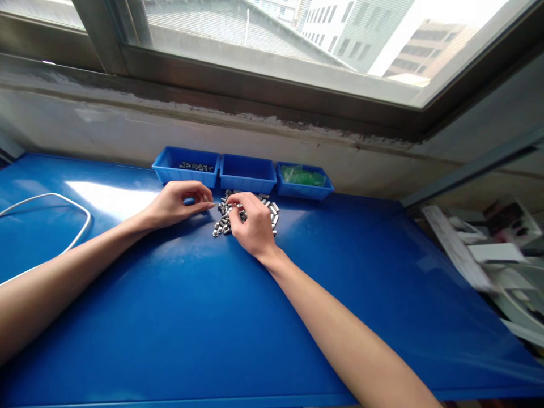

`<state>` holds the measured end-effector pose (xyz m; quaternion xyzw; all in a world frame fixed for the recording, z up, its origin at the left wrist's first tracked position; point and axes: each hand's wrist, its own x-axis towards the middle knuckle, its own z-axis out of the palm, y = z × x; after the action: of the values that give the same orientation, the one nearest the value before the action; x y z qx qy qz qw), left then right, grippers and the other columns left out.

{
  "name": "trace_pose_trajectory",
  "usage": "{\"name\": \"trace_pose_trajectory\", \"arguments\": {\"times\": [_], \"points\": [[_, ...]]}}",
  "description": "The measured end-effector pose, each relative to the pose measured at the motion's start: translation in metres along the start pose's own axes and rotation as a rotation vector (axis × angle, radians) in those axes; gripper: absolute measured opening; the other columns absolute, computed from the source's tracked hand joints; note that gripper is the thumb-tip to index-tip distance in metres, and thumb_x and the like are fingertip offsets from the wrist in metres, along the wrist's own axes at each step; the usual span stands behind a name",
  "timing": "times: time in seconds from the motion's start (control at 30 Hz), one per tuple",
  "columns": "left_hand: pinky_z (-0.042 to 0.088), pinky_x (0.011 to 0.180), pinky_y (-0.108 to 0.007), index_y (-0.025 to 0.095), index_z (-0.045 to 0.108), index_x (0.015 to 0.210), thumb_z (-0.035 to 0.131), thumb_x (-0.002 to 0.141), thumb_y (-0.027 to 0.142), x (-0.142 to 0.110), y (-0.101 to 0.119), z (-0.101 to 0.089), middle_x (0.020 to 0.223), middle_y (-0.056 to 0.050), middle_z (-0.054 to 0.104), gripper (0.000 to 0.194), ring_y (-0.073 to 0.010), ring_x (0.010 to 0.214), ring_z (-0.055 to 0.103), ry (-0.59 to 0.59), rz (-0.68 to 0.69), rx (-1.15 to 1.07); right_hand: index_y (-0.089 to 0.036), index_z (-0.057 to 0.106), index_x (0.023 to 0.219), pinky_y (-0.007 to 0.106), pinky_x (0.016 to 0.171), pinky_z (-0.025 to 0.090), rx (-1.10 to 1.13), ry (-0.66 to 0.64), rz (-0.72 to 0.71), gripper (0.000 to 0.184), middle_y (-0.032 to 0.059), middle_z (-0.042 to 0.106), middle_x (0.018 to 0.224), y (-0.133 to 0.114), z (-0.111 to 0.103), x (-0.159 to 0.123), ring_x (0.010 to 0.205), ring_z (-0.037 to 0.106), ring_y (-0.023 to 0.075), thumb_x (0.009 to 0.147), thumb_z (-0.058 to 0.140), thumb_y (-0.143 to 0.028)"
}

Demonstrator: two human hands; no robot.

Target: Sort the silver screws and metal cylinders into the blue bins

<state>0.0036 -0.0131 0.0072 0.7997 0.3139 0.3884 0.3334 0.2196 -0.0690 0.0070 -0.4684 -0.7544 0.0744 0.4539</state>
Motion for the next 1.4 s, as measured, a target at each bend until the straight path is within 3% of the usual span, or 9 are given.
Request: {"name": "trace_pose_trajectory", "arguments": {"times": [0.2,0.27,0.4,0.6,0.73,0.97,1.03,1.23,1.4], "points": [[0.038,0.048,-0.020,0.013,0.072,0.079,0.085,0.071,0.053,0.003,0.003,-0.004,0.060,0.001,0.059,0.043,-0.0086,0.052,0.051,0.085,-0.199,-0.193,-0.021,0.068,0.091,0.032,0.080,0.056,0.040,0.028,0.003,0.017,0.0042,0.074,0.095,0.002,0.001,0.000,0.084,0.069,0.0190,0.087,0.055,-0.010],[0.042,0.050,-0.020,0.012,0.073,0.081,0.087,0.068,0.053,0.005,0.004,-0.005,0.061,0.000,0.063,0.045,-0.0100,0.054,0.055,0.151,-0.230,-0.231,-0.021,0.068,0.090,0.032,0.079,0.056,0.051,0.035,0.038,0.016,0.0041,0.075,0.094,0.003,0.001,0.001,0.084,0.069,0.0196,0.087,0.056,-0.011],[0.059,0.072,-0.029,0.013,0.078,0.095,0.088,0.067,0.052,0.007,0.001,-0.007,0.082,-0.008,0.077,0.050,-0.0191,0.073,0.072,0.306,-0.263,-0.303,-0.022,0.068,0.089,0.033,0.079,0.056,0.072,0.043,0.115,0.015,0.0041,0.075,0.092,0.002,-0.001,0.002,0.083,0.070,0.0206,0.087,0.056,-0.014],[0.058,0.100,-0.042,0.012,0.065,0.133,0.082,0.078,0.049,0.008,-0.004,-0.009,0.122,-0.017,0.073,0.068,-0.0282,0.109,0.073,0.448,-0.242,-0.417,-0.022,0.069,0.091,0.034,0.080,0.058,0.187,0.078,0.252,0.012,0.0047,0.075,0.092,0.008,-0.002,0.001,0.085,0.071,0.0207,0.091,0.058,-0.025],[0.058,0.099,-0.044,0.013,0.059,0.139,0.080,0.079,0.046,0.008,0.003,-0.007,0.124,-0.017,0.072,0.071,-0.0279,0.108,0.074,0.380,-0.230,-0.423,-0.021,0.067,0.092,0.034,0.078,0.058,0.308,0.134,0.322,0.013,0.0045,0.073,0.090,0.013,0.000,0.000,0.082,0.070,0.0198,0.092,0.056,-0.029],[0.058,0.080,-0.030,0.014,0.076,0.103,0.069,0.088,0.036,0.003,0.014,0.007,0.098,-0.009,0.078,0.028,-0.0193,0.084,0.074,0.047,-0.119,-0.148,-0.021,0.062,0.096,0.032,0.077,0.057,0.415,0.219,0.308,0.010,0.0043,0.070,0.092,0.005,-0.011,0.009,0.081,0.068,0.0177,0.091,0.057,-0.027],[0.055,0.072,-0.027,0.015,0.076,0.101,0.067,0.089,0.035,0.002,0.017,0.010,0.091,-0.007,0.076,0.025,-0.0163,0.077,0.069,-0.036,-0.031,-0.024,-0.021,0.063,0.097,0.029,0.072,0.054,0.305,0.113,0.257,0.011,0.0027,0.069,0.089,0.001,-0.025,0.014,0.079,0.066,0.0171,0.088,0.061,-0.026],[0.050,0.071,-0.026,0.018,0.074,0.105,0.077,0.081,0.042,-0.003,0.022,0.012,0.087,-0.004,0.067,0.034,-0.0151,0.076,0.062,-0.200,0.119,0.115,-0.023,0.058,0.074,0.025,0.053,0.036,-0.126,-0.613,0.067,0.013,-0.0048,0.059,0.063,-0.013,-0.075,0.021,0.056,0.052,0.0122,0.072,0.068,-0.016],[0.050,0.073,-0.026,0.018,0.073,0.105,0.080,0.078,0.048,-0.004,0.019,0.013,0.088,-0.003,0.064,0.040,-0.0154,0.078,0.060,-0.228,0.121,0.106,-0.023,0.058,0.070,0.026,0.052,0.033,-0.230,-0.762,0.035,0.017,-0.0049,0.062,0.062,-0.015,-0.080,0.015,0.053,0.052,0.0119,0.066,0.070,-0.012]]}}
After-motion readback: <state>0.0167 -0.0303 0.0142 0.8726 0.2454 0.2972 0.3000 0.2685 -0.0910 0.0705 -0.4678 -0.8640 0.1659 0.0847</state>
